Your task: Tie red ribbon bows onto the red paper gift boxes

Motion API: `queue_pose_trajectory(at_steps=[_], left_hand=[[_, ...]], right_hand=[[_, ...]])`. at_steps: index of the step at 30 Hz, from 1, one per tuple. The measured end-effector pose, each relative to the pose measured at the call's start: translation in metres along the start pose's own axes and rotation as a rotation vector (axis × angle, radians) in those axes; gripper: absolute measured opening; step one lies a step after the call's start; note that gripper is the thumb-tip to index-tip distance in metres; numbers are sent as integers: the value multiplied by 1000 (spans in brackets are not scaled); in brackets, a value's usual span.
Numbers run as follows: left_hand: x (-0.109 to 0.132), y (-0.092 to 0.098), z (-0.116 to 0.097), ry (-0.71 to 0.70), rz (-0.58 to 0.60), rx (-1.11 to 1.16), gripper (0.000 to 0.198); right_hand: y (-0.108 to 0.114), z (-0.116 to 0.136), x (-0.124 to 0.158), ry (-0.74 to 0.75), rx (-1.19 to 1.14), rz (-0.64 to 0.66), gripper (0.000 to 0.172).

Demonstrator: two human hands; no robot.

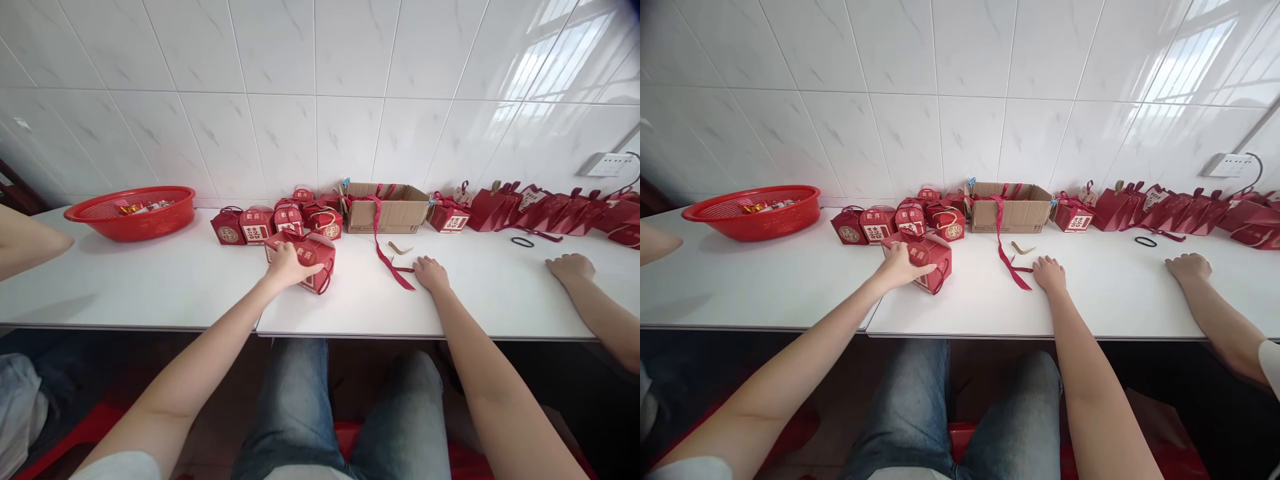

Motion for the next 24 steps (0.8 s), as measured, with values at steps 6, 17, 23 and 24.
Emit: queue_pose_trajectory(at_steps=[6, 17, 23, 24], left_hand=[[-20, -29, -35, 161, -57, -46, 110], [-113, 32, 48, 83, -191, 282, 68], [-191, 42, 52, 109, -230, 364, 71], [-207, 42, 51, 132, -221, 365, 73]], right_hand=[[-2, -1, -2, -12, -52, -16, 48], [45, 43, 26, 109, -412, -528, 57], [-17, 207, 45, 300, -890, -54, 118], [-30, 225, 42, 243, -913, -38, 127]])
Point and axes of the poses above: each hand's wrist, its own x-axis away from the middle knuckle, its own y-axis out of the back of the hand, z = x × y, the point moved 6 cm from there along -x, towards the middle knuckle, and after that the axes turned 8 degrees about y, right-handed, at the moved point
